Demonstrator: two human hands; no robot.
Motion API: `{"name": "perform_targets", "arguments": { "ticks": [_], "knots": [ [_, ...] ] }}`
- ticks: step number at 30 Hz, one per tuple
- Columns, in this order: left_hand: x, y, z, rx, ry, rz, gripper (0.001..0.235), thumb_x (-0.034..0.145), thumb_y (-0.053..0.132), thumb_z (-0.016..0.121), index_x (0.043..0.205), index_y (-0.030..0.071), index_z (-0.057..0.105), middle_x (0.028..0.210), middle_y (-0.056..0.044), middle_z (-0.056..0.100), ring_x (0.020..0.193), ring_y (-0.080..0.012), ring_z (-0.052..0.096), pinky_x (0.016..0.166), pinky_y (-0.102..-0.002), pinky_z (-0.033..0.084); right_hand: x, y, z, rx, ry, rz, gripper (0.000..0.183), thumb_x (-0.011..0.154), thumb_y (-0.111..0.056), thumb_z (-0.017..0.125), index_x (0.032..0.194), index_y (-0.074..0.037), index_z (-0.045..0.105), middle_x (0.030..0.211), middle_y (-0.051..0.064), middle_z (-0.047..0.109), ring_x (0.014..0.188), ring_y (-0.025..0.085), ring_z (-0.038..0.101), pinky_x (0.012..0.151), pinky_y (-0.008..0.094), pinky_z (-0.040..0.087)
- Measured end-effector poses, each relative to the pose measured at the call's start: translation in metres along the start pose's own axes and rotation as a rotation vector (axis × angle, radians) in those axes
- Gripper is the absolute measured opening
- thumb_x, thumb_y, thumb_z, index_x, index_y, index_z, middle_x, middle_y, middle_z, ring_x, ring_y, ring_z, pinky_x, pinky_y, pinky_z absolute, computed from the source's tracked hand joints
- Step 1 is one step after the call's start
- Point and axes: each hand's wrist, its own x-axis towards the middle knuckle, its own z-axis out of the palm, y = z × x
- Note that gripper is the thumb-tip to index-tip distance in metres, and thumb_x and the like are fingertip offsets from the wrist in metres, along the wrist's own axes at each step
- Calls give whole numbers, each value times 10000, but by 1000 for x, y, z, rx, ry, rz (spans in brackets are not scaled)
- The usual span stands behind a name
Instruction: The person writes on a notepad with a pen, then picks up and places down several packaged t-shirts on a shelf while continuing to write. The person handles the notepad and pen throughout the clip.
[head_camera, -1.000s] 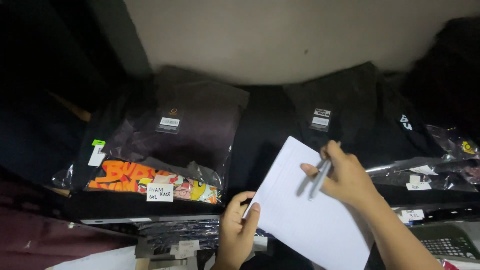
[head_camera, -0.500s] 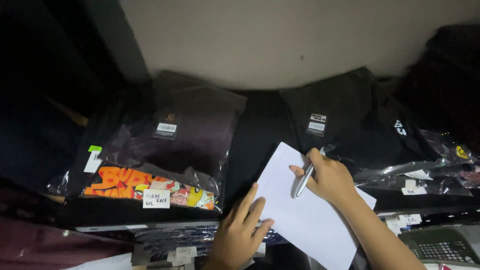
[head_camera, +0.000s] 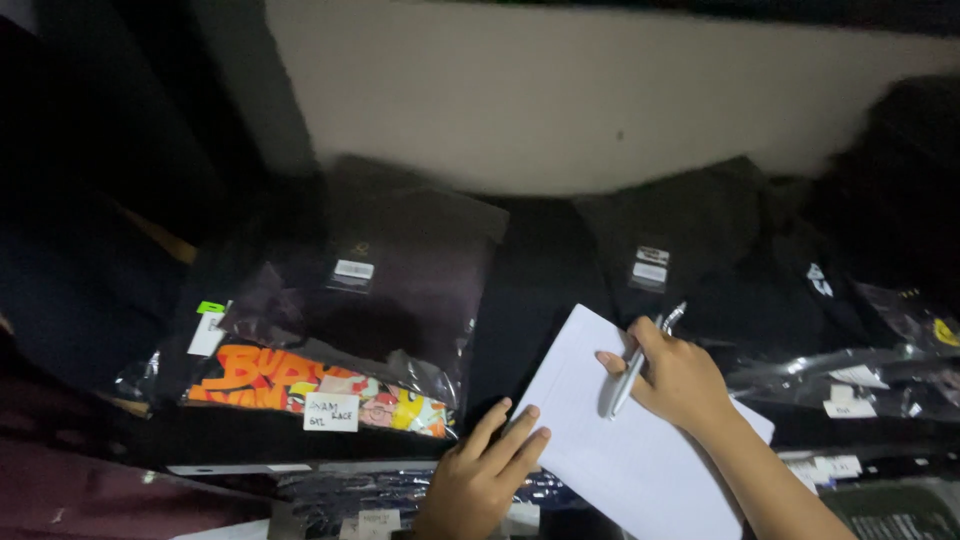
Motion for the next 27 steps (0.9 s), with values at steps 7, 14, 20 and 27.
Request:
{"name": "perform_targets", "arguments": {
  "ticks": [7, 14, 20, 27],
  "knots": [
    [0, -3, -2, 54, 31, 65, 193, 858, 47, 480, 1014, 14, 588, 1087, -145, 571, 1047, -281, 515, 916, -409, 390, 1, -3, 0, -24, -20, 30, 427, 749, -565, 418, 822, -145, 430, 555, 44, 581, 475, 240, 590, 413, 337, 425],
    [-6, -11, 6, 126, 58, 106, 183, 856, 89, 530, 1012, 48, 616, 1025, -95, 617, 987, -241, 566, 775, -333, 484, 2, 0, 5, -21, 25, -30, 434, 754, -545, 432, 838, -119, 445, 493, 41, 532, 383, 199, 536, 358, 307, 393],
    [-7, -13, 9, 136, 86, 105, 161, 847, 100, 564, 994, 69, 622, 1004, -77, 630, 971, -223, 578, 743, -308, 495, 2, -1, 5, -29, 14, -9, 439, 753, -547, 437, 843, -117, 444, 521, 46, 544, 404, 197, 545, 366, 304, 400],
    [-5, -13, 8, 144, 100, 118, 130, 851, 111, 561, 956, 59, 615, 1000, -89, 625, 975, -227, 574, 753, -304, 491, 2, 1, 7, -26, 31, -23, 437, 754, -543, 443, 837, -114, 441, 501, 34, 507, 363, 170, 494, 344, 282, 356]
  ]
}}
